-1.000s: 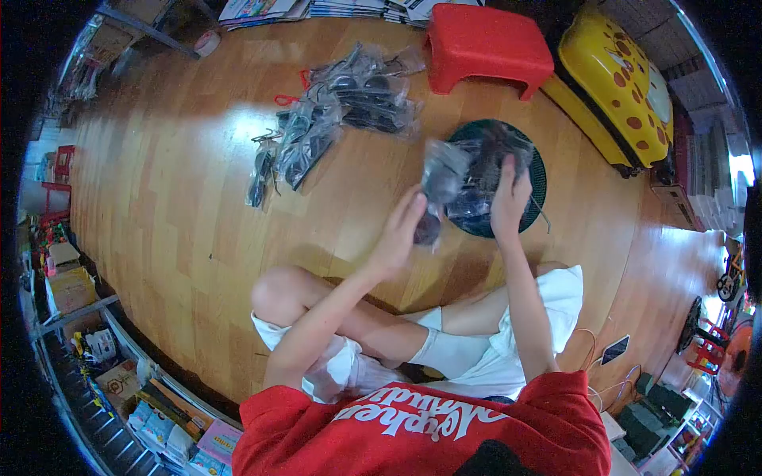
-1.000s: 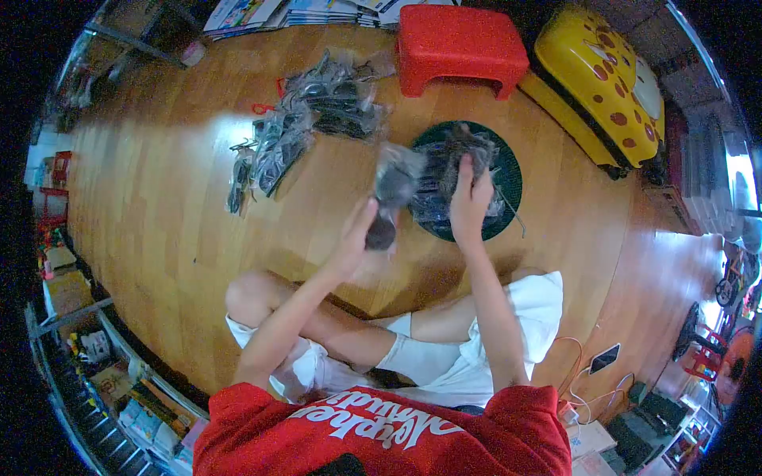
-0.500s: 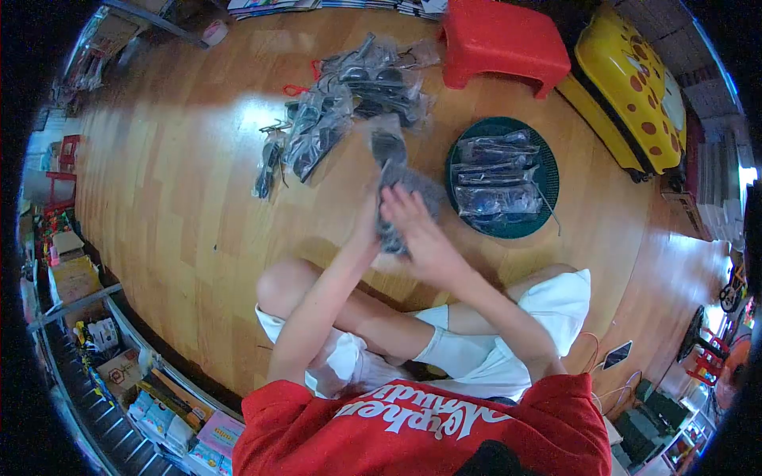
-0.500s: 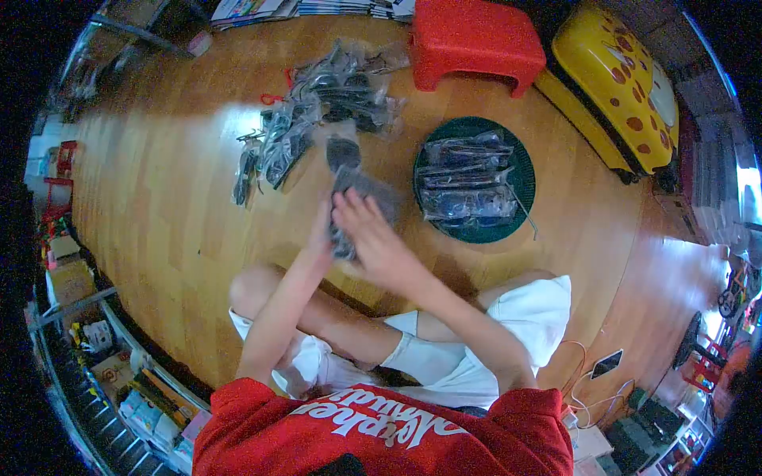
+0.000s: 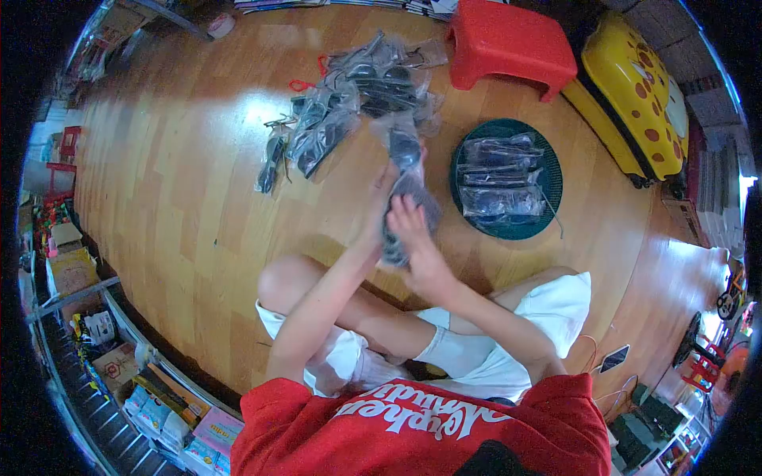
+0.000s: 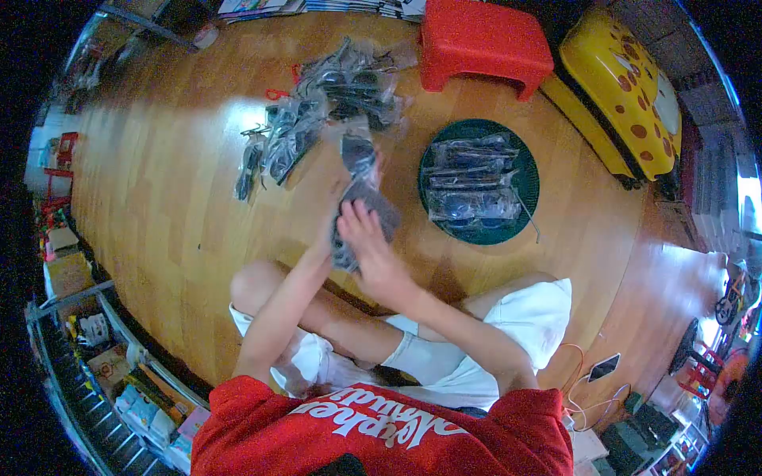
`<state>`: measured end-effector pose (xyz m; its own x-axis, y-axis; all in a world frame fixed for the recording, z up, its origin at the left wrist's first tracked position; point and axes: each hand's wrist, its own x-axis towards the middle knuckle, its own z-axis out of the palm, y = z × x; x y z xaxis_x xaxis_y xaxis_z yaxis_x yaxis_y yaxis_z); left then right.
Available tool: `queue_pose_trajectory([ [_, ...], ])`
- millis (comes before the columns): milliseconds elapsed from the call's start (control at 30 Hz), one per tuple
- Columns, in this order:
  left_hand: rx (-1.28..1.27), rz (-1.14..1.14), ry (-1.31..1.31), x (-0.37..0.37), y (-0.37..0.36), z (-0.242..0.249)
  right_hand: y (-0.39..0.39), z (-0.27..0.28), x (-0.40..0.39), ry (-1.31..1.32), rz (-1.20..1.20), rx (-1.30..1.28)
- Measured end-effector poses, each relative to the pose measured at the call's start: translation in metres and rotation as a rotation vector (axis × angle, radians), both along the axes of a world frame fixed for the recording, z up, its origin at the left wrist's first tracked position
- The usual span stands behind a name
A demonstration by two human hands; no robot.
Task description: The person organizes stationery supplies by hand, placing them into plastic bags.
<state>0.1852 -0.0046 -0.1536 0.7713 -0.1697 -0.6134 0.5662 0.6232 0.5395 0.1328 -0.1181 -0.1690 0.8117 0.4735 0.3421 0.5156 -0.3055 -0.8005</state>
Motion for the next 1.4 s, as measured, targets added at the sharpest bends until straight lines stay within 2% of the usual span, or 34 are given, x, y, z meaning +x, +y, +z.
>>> queue_pose_trajectory([
  [33,-0.006,0.002,0.048,0.002,0.002,0.004,0.005,-0.005,-0.007,0.016,0.037,0.032],
  [100,0.029,0.063,0.222,-0.001,-0.013,0.007,0.001,-0.011,0.003,-0.028,-0.116,0.011],
  [133,0.101,-0.048,-0.069,-0.012,-0.019,-0.009,-0.008,-0.006,0.017,-0.056,-0.21,0.043],
  [167,0.128,-0.038,-0.169,-0.021,-0.026,-0.025,-0.017,-0.002,0.028,-0.085,-0.303,0.071],
  [267,0.123,-0.069,-0.395,-0.027,-0.041,-0.021,-0.04,0.005,0.045,0.012,-0.31,0.148],
  [367,0.306,-0.079,-0.349,-0.025,-0.035,-0.032,-0.035,-0.005,0.03,0.134,-0.267,0.117],
  [400,0.185,0.047,-0.207,-0.023,-0.03,-0.03,-0.02,-0.001,0.021,0.096,-0.18,0.19],
  [433,0.065,0.169,-0.065,-0.02,-0.022,-0.025,-0.011,-0.003,0.008,0.064,-0.129,0.117],
  [500,0.007,0.205,-0.006,-0.021,-0.017,-0.023,0.005,-0.008,-0.012,0.004,-0.03,-0.021],
  [633,0.292,-0.145,-0.302,-0.027,-0.029,-0.024,-0.018,-0.009,0.025,-0.013,-0.354,0.233],
  [667,0.41,-0.238,-0.345,-0.03,-0.035,-0.025,-0.026,-0.006,0.031,0.088,-0.368,0.268],
  [733,0.506,-0.236,-0.635,-0.036,-0.048,-0.035,-0.04,0.002,0.042,0.292,-0.398,0.34],
  [800,0.718,-0.221,-0.676,-0.04,-0.046,-0.036,-0.046,0.006,0.048,0.496,-0.426,0.416],
  [833,0.824,-0.213,-0.694,-0.04,-0.044,-0.033,-0.041,0.001,0.043,0.536,-0.397,0.369],
  [900,0.717,-0.164,-0.501,-0.031,-0.033,-0.025,-0.024,-0.015,0.027,0.615,-0.341,0.279],
  [933,0.665,-0.141,-0.405,-0.025,-0.028,-0.023,-0.02,-0.019,0.022,0.702,-0.373,0.357],
  [1067,0.393,-0.038,-0.43,-0.017,-0.024,-0.044,-0.018,-0.023,0.025,0.98,-0.407,0.621],
  [1133,0.332,-0.119,-0.37,-0.008,-0.017,-0.018,-0.029,-0.025,0.036,1.065,-0.379,0.728],
  [1233,0.608,-0.109,-0.47,0.008,-0.002,-0.005,-0.049,-0.01,0.048,1.285,-0.282,0.775],
  [1267,0.705,-0.103,-0.501,0.013,0.002,-0.004,-0.049,-0.011,0.048,1.263,-0.297,0.75],
  [1367,0.002,-0.23,-0.453,0.021,0.011,-0.005,-0.053,-0.023,0.045,1.189,-0.027,0.527],
  [1400,-0.075,-0.215,-0.443,0.025,0.009,-0.004,-0.049,-0.014,0.046,1.19,-0.033,0.417],
])
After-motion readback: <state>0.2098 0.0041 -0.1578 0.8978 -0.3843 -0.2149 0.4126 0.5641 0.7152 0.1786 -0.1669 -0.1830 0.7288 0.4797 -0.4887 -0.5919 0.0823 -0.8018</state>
